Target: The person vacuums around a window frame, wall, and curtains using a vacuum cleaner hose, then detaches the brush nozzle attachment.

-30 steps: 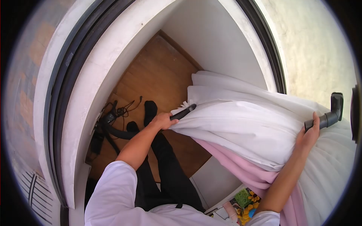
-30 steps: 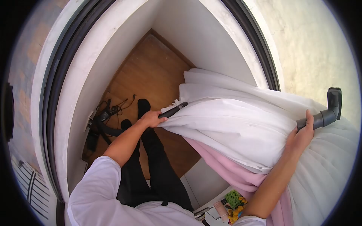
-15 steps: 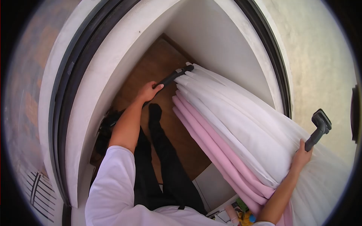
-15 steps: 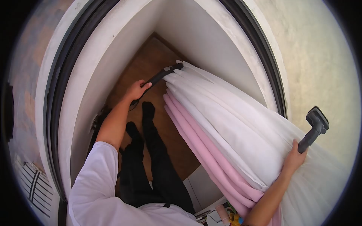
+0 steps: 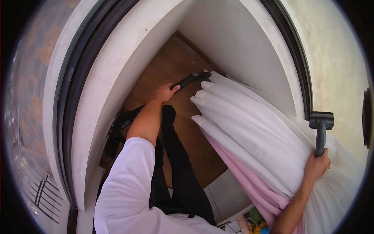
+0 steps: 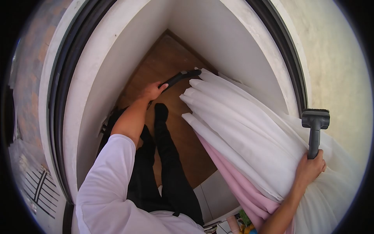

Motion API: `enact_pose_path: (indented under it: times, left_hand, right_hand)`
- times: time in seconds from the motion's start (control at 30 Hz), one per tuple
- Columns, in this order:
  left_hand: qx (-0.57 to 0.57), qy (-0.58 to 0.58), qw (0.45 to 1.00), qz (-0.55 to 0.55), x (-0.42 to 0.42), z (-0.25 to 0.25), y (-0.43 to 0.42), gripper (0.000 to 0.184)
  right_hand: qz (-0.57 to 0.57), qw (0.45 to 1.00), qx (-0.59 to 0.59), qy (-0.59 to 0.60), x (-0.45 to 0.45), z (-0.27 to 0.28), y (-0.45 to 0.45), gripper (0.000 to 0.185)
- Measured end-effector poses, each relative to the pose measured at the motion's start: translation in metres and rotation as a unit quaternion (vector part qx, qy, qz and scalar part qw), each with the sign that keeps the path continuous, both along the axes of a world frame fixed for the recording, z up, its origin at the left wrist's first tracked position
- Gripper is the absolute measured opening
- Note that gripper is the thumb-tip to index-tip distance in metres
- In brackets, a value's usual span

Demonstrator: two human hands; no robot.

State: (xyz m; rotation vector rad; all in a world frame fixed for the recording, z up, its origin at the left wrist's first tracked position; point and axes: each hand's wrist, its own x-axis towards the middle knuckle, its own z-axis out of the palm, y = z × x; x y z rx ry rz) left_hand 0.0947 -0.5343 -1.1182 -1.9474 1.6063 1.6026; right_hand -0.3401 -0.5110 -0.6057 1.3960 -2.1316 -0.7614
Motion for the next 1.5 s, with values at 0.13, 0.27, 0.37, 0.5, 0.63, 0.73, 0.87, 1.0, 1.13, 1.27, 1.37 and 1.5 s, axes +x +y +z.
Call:
enact_pose_path:
  times: [0.13, 0.27, 0.37, 0.5, 0.63, 0.73, 0.87, 1.0, 1.13, 1.27, 1.37, 1.5]
  left_hand:
    - [0.083, 0.134, 0.985, 0.064, 0.028, 0.007, 0.004, 0.071]
    - [0.065, 0.144, 0.987, 0.023, 0.077, 0.111, 0.062, 0.059]
    - [0.042, 0.135, 0.990, -0.011, 0.100, 0.202, 0.082, 0.053]
    - [-0.046, 0.163, 0.985, 0.014, 0.088, 0.316, 0.105, 0.050]
    - [-0.129, 0.198, 0.971, -0.041, 0.035, 0.419, 0.125, 0.049]
    - [-0.074, 0.201, 0.976, -0.040, 0.018, 0.476, 0.117, 0.051]
    - [-0.086, 0.231, 0.969, -0.023, 0.019, 0.526, 0.130, 0.048]
    - [-0.106, 0.238, 0.965, -0.026, 0.041, 0.543, 0.141, 0.051]
    - [-0.081, 0.219, 0.972, -0.032, 0.075, 0.559, 0.168, 0.053]
    - [-0.027, 0.178, 0.984, -0.010, 0.103, 0.566, 0.197, 0.056]
    - [0.053, 0.145, 0.988, 0.027, 0.141, 0.574, 0.220, 0.059]
    - [0.077, -0.069, 0.984, 0.145, 0.239, 0.562, 0.301, 0.060]
  right_hand:
    - [-0.014, 1.000, -0.004, 0.018, -0.010, 0.004, 0.001, 0.018]
    - [-0.014, 0.999, -0.003, 0.034, -0.012, 0.003, 0.003, 0.017]
    - [0.024, 0.999, -0.021, 0.004, 0.027, 0.004, -0.010, 0.017]
    - [0.022, 0.995, -0.048, -0.080, 0.020, 0.011, -0.004, 0.024]
    - [0.090, 0.883, -0.223, -0.403, 0.060, 0.031, 0.001, 0.027]
    - [-0.036, 0.583, -0.189, -0.790, 0.091, 0.034, 0.007, 0.019]
    - [-0.017, 0.511, -0.068, -0.857, 0.114, 0.049, 0.017, 0.021]
    - [-0.073, 0.529, -0.030, -0.845, 0.119, 0.039, 0.022, 0.024]
    - [-0.009, 0.665, -0.018, -0.747, 0.097, 0.026, 0.041, 0.027]
    - [0.085, 0.808, -0.025, -0.582, 0.120, 0.038, 0.051, 0.032]
    - [0.071, 0.861, -0.038, -0.502, 0.107, 0.031, 0.051, 0.032]
    - [0.081, 0.899, -0.044, -0.428, 0.071, 0.033, 0.043, 0.030]
